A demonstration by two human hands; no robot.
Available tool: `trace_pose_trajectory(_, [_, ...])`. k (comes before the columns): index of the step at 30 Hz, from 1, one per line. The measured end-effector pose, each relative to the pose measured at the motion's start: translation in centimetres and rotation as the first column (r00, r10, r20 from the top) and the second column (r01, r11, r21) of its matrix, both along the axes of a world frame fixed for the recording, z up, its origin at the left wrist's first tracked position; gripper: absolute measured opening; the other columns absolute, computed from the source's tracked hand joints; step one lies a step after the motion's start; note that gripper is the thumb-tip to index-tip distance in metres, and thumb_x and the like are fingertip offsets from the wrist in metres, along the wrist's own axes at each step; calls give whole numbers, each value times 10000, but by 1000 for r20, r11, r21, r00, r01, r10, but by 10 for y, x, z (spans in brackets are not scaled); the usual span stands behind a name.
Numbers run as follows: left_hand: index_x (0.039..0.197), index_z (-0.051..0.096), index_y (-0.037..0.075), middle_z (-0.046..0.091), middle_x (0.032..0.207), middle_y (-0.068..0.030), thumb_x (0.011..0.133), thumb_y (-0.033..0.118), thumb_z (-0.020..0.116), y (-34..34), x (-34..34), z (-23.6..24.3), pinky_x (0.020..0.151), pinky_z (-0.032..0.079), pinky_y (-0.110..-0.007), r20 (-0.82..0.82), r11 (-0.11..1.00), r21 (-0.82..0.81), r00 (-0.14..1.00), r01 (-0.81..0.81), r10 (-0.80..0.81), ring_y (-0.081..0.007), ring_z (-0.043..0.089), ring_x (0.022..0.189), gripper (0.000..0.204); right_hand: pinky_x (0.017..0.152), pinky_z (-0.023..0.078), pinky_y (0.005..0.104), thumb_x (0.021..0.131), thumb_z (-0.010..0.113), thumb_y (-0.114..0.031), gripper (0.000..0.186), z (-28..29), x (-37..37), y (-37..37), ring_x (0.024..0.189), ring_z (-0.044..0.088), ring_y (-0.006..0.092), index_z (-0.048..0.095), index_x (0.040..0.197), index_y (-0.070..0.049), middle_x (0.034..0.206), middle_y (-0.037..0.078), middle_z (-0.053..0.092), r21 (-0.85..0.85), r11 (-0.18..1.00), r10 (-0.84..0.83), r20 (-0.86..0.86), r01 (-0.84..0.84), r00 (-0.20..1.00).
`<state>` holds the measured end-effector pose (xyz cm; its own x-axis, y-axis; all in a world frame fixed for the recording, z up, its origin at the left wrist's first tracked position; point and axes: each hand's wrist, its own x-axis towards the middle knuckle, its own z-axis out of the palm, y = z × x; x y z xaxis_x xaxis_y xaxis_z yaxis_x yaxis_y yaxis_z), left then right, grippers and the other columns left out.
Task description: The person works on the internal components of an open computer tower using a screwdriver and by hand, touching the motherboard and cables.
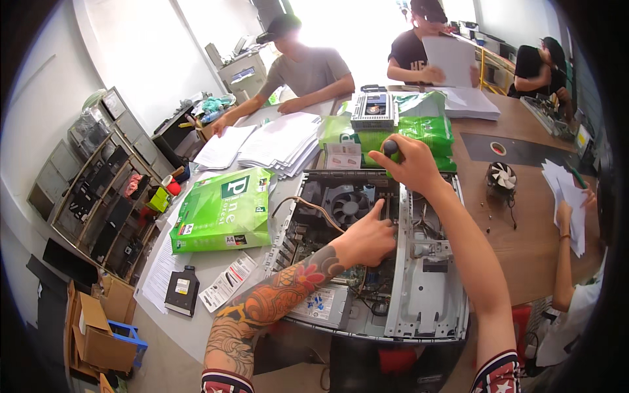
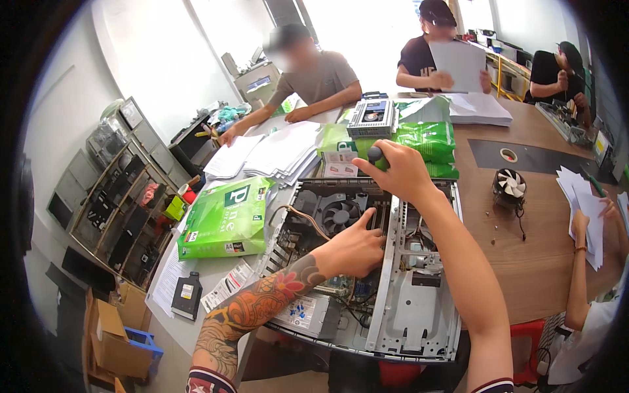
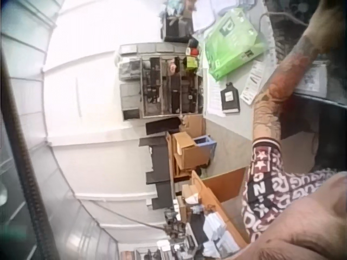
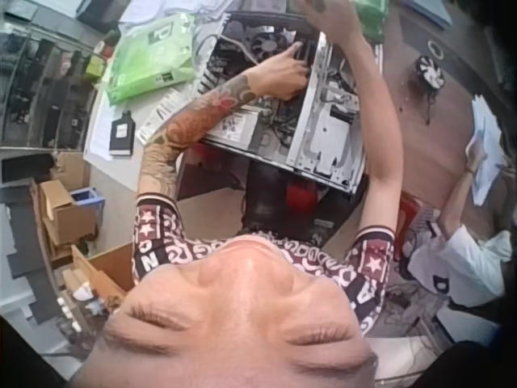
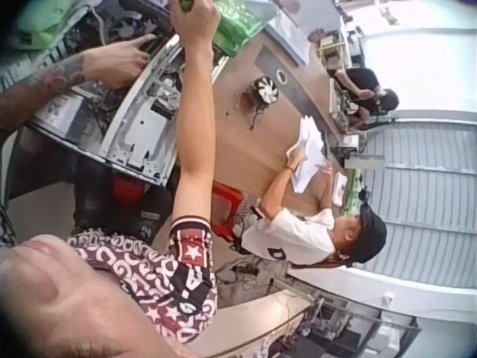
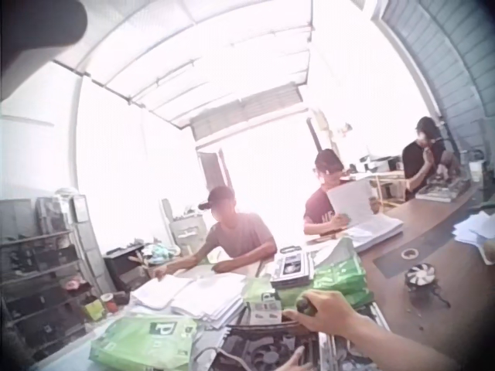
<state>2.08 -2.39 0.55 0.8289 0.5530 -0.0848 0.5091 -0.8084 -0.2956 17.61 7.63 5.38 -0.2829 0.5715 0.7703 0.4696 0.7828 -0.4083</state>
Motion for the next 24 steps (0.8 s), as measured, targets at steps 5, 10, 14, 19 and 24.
trace_pose_trajectory(5, [896,720,102,677,946,-19,720,163,685,2,-4,-7,1126,286,-643,63,1000,8,998,6,-7,-221,642,1029,189,640,514,407,855,764,-457,463,1,-2,-4,662,634,357,618,820,-19,728,162,637,9,1000,-1,-4,1,1000])
trace_pose_trajectory(10, [882,708,98,674,934,-27,738,143,670,4,-2,-7,1106,302,-614,68,996,-85,997,-40,46,-216,641,1036,156,645,524,410,854,770,-448,454,2,-2,-7,690,655,360,619,822,-21,760,162,653,11,1000,-7,14,7,1000])
trace_pose_trajectory(14, [873,703,94,676,920,-28,756,138,656,5,1,-5,1095,304,-603,67,993,-111,997,-38,46,-211,650,1016,134,635,524,413,851,779,-434,442,1,-1,-4,689,656,363,620,823,-23,768,158,659,31,999,-7,18,6,1000])
trace_pose_trajectory(19, [862,692,66,685,887,-77,815,239,691,6,-8,1,1083,321,-549,232,988,-155,971,-14,50,-255,664,946,180,609,493,372,856,794,-363,364,-3,-1,-2,629,613,301,634,849,-36,735,133,632,90,996,13,17,-15,1000])
trace_pose_trajectory(24, [844,683,41,681,873,-99,805,259,715,4,-8,5,1102,311,-505,187,976,-211,978,-56,97,-270,662,938,224,615,497,375,857,795,-358,365,-2,-1,-1,634,614,308,629,844,-33,733,139,633,54,998,11,25,-13,1000])
